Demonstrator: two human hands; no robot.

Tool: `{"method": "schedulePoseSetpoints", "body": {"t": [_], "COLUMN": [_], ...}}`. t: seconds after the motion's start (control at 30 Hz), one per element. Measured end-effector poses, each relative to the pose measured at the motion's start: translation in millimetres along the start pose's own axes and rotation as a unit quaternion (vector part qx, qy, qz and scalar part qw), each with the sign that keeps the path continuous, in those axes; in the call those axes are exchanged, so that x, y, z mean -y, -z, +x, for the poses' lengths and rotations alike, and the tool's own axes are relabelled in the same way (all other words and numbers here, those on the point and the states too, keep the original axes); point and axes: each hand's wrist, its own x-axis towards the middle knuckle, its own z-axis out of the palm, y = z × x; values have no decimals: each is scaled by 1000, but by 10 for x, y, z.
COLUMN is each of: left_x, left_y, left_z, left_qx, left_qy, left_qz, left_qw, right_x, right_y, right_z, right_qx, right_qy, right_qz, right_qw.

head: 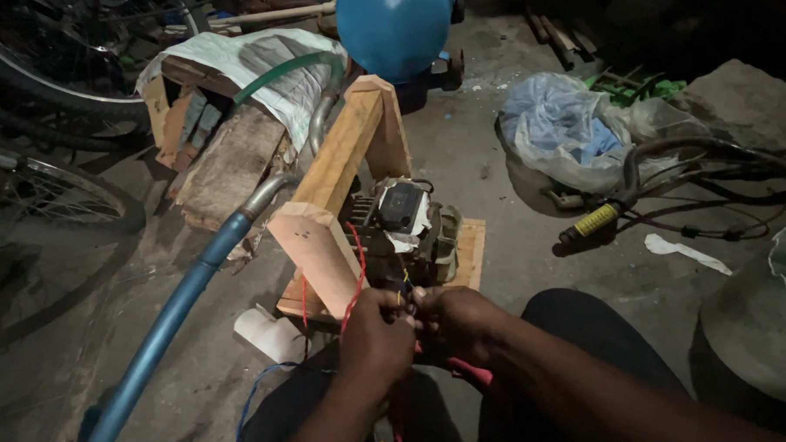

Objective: The person connects wires to a motor mounted on a wooden frame, twisting the ends together and applying blue tape. They also handle a red hose and a yellow wire while working on the machine's electrical components.

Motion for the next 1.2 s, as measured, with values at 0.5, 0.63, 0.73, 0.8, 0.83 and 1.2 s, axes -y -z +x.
{"method": "schedulePoseSetpoints", "body": {"t": [0.5, 0.63, 0.73, 0.8, 0.83, 1.2], "left_x": [-90, -138, -135, -84, -47, 467], "left_y": [123, 210, 248, 249, 234, 105], "left_z": [-111, -138, -147, -131, -122, 57], "left_qx": [-46, -18, 4, 15, 11, 29], "left_qy": [-85, -85, -77, -76, -82, -133], "left_qz": [125, 167, 215, 231, 226, 141], "left_qw": [987, 982, 974, 970, 971, 981], "right_x": [375, 466, 311, 250, 263, 303], "right_y": [-12, -50, 97, 164, 158, 58], "right_z": [-448, -510, -307, -227, -267, -411], "right_qx": [73, 95, 26, 9, 9, -85], "right_qy": [484, 481, 458, 486, 455, 188], "right_qz": [-513, -561, -586, -570, -565, -177], "right_qw": [705, 667, 668, 663, 688, 962]}}
